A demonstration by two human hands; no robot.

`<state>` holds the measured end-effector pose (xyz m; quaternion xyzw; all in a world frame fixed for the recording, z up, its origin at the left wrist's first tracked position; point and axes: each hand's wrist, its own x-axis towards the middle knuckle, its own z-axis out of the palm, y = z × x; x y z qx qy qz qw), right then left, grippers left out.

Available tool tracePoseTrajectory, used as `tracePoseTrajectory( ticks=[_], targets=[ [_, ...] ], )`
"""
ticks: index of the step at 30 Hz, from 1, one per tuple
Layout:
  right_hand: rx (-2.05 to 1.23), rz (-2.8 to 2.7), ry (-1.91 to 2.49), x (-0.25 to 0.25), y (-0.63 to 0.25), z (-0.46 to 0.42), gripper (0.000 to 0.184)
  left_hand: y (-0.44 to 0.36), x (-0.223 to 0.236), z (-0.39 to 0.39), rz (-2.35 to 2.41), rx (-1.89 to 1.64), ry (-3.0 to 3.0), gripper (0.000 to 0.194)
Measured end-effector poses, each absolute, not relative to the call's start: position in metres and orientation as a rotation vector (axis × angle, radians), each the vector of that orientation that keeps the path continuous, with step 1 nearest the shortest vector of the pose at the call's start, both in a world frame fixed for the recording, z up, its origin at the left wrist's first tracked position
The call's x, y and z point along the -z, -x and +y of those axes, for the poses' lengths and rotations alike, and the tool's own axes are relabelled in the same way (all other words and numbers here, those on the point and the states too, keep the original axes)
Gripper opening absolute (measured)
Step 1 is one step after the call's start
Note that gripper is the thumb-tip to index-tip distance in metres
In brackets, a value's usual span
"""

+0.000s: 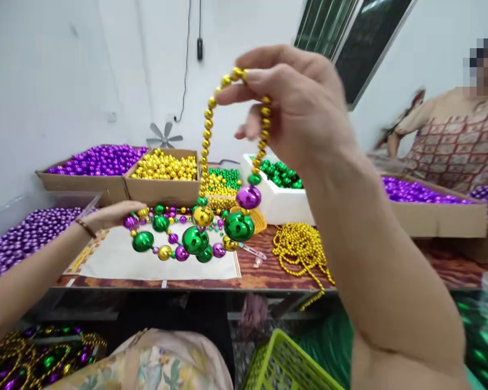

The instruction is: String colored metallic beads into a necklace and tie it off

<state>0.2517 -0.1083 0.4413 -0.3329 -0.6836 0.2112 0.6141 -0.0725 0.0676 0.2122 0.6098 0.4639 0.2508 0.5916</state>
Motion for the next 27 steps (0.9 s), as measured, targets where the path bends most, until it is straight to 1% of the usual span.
tracePoseTrajectory(
  ticks=[2,5,9,11,13,15,16,18,20,23,25,27],
  targets=[
    [-0.501,-1.604,0.718,-0.474,-0.228,-0.098,0.017,0.064,-0.197,0.054,1.035,-0.512,-1.490,0.045],
    [-0.431,-1.637,0.717,-0.512,-0.202,-0.091,0.015,0.051,-0.184,0.033,0.975,-0.355,-1.579,0.047],
    [-0.250,-1.701,0.884,-0.538,-0.183,-0.093,0.023,0.043,-0.166,0.011,0.943,-0.176,-1.717,0.052],
    [-0.263,-1.704,0.976,-0.542,-0.176,-0.094,0.019,0.043,-0.162,0.004,0.919,-0.193,-1.763,0.055],
    [-0.313,-1.731,1.019,-0.542,-0.167,-0.092,0.015,0.042,-0.172,-0.001,0.831,-0.400,-1.773,0.054],
    [-0.362,-1.801,1.000,-0.538,-0.158,-0.090,0.016,0.040,-0.202,-0.005,0.667,-0.774,-1.700,0.053],
    [-0.385,-1.843,0.990,-0.536,-0.153,-0.089,0.018,0.038,-0.224,-0.008,0.560,-0.988,-1.635,0.054],
    [-0.420,-1.915,1.002,-0.530,-0.145,-0.088,0.020,0.035,-0.279,-0.013,0.302,-1.254,-1.466,0.054],
    [-0.425,-1.968,1.048,-0.525,-0.140,-0.089,0.022,0.030,-0.337,-0.017,0.131,-1.360,-1.466,0.050],
    [-0.400,-2.042,1.099,-0.519,-0.140,-0.091,0.028,0.016,-0.401,-0.020,0.157,-1.400,-1.561,0.030],
    [-0.409,-2.100,1.141,-0.517,-0.144,-0.092,0.028,0.004,-0.422,-0.018,0.212,-1.439,-1.575,0.022],
    [-0.395,-2.151,1.183,-0.515,-0.149,-0.093,0.026,-0.006,-0.427,-0.014,0.260,-1.455,-1.582,0.021]
  ],
)
